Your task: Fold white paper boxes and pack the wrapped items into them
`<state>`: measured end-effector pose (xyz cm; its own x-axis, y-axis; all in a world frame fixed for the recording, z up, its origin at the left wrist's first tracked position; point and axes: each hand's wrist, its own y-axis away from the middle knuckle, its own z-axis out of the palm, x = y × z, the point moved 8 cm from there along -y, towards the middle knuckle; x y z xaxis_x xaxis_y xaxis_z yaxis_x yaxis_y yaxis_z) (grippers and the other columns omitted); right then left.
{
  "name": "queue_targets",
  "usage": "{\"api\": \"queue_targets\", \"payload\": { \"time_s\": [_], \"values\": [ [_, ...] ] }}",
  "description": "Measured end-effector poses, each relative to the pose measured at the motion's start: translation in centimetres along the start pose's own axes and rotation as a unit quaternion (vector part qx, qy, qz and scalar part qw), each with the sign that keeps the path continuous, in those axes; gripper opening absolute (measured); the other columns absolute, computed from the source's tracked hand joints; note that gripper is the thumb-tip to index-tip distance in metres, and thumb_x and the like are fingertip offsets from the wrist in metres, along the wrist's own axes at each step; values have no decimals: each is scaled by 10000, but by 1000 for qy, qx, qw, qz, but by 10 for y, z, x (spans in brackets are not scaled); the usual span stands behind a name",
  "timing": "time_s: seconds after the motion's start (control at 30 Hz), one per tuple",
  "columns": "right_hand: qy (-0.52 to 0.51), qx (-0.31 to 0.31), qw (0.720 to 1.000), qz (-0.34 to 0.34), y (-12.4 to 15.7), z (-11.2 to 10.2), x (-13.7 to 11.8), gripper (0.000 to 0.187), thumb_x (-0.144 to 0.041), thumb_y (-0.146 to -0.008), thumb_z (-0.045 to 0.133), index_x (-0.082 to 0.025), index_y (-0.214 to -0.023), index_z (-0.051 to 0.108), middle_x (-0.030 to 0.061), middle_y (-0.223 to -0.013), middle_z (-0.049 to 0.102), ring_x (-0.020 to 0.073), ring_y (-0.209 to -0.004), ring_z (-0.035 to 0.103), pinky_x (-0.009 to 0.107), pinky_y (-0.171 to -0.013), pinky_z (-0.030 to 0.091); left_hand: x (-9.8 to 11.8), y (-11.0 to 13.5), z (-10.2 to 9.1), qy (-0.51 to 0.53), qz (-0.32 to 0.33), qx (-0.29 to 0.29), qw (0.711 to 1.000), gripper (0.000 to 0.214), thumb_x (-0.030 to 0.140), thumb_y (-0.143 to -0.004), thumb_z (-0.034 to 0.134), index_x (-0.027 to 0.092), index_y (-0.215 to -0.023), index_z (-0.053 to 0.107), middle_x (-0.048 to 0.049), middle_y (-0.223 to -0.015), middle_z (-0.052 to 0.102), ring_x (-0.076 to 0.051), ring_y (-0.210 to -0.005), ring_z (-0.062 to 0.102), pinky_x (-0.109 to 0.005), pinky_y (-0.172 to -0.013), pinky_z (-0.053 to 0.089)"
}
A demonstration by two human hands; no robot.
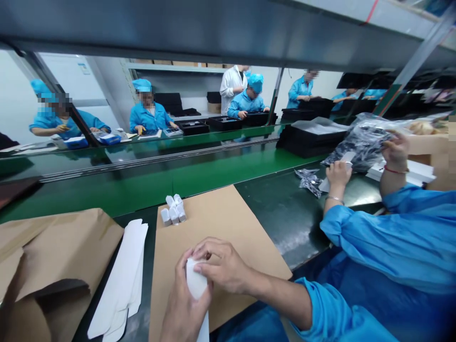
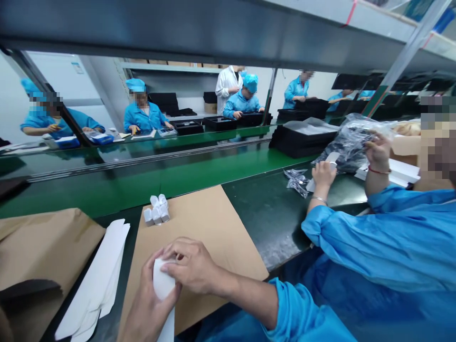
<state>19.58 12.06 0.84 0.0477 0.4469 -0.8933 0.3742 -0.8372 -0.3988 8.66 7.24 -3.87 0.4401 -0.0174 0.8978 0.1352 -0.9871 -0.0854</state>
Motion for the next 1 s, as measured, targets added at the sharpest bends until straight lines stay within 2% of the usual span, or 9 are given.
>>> {"api": "queue_targets", "payload": {
  "time_s": [0.1,0.23,0.4,0.6,0.67,0.77,0.87,0.93,1.0],
  "values": [
    [11,-5,1000,-3,1,2,0,210,-272,-814,689,-209,-1012,720,59,-1006,701,172,-950,652,301,-841,524,-4,-3,0,0,3,-13,1000,697,446,-868,521,219,-1469,251,-177,-1463,451,-333,-1295,515,-513,-1003,468],
    [65,-7,994,-84,5,4,-12,198,-248,-878,608,-161,-1022,711,96,-1027,679,167,-948,648,302,-857,535,-8,-5,5,7,15,-66,998,830,373,-853,573,204,-1524,116,-183,-1530,362,-306,-1375,427,-470,-1068,431],
    [148,-45,977,-146,4,12,-13,212,-195,-919,550,-138,-1084,671,115,-1056,682,181,-990,632,322,-878,529,-14,-3,6,43,-15,-71,996,865,349,-849,594,203,-1535,88,-162,-1547,342,-289,-1412,370,-451,-1132,360],
    [236,-118,946,-190,7,32,-13,192,-147,-918,478,-163,-927,669,91,-991,694,177,-897,626,309,-808,522,-19,1,5,91,-55,-110,988,943,313,-816,643,242,-1539,41,-113,-1571,305,-257,-1448,300,-415,-1182,273],
    [237,-164,946,-152,-5,35,-4,181,-191,-922,512,-172,-984,681,79,-1054,698,179,-970,630,302,-856,513,-24,-2,0,110,-59,-84,989,942,345,-807,668,255,-1536,78,-111,-1559,324,-262,-1441,312,-416,-1182,275],
    [283,-217,934,-2,-47,32,35,199,-268,-921,568,-240,-1083,680,9,-1092,707,150,-994,648,259,-876,504,-41,-13,-12,181,-105,-4,978,972,388,-780,708,290,-1531,100,-124,-1460,444,-286,-1300,505,-442,-1077,428],
    [360,-164,913,102,-103,21,77,297,-290,-950,529,-211,-1224,610,56,-1132,691,185,-1000,653,315,-869,506,-63,-27,-22,284,-151,91,943,987,369,-744,748,301,-1521,143,-111,-1327,544,-246,-1079,646,-404,-936,532],
    [395,-135,900,124,-131,23,98,410,-362,-928,578,-159,-1284,554,108,-1173,661,229,-1039,637,383,-882,507,-73,-33,-26,313,-157,132,927,944,352,-736,757,289,-1503,210,-99,-1298,560,-218,-1069,644,-363,-942,526],
    [422,-123,888,135,-145,28,114,460,-427,-916,598,-151,-1280,543,113,-1193,634,234,-1047,627,424,-899,508,-81,-37,-27,316,-158,153,923,893,350,-755,740,284,-1488,234,-94,-1306,557,-204,-1102,629,-338,-963,512]
  ]
}}
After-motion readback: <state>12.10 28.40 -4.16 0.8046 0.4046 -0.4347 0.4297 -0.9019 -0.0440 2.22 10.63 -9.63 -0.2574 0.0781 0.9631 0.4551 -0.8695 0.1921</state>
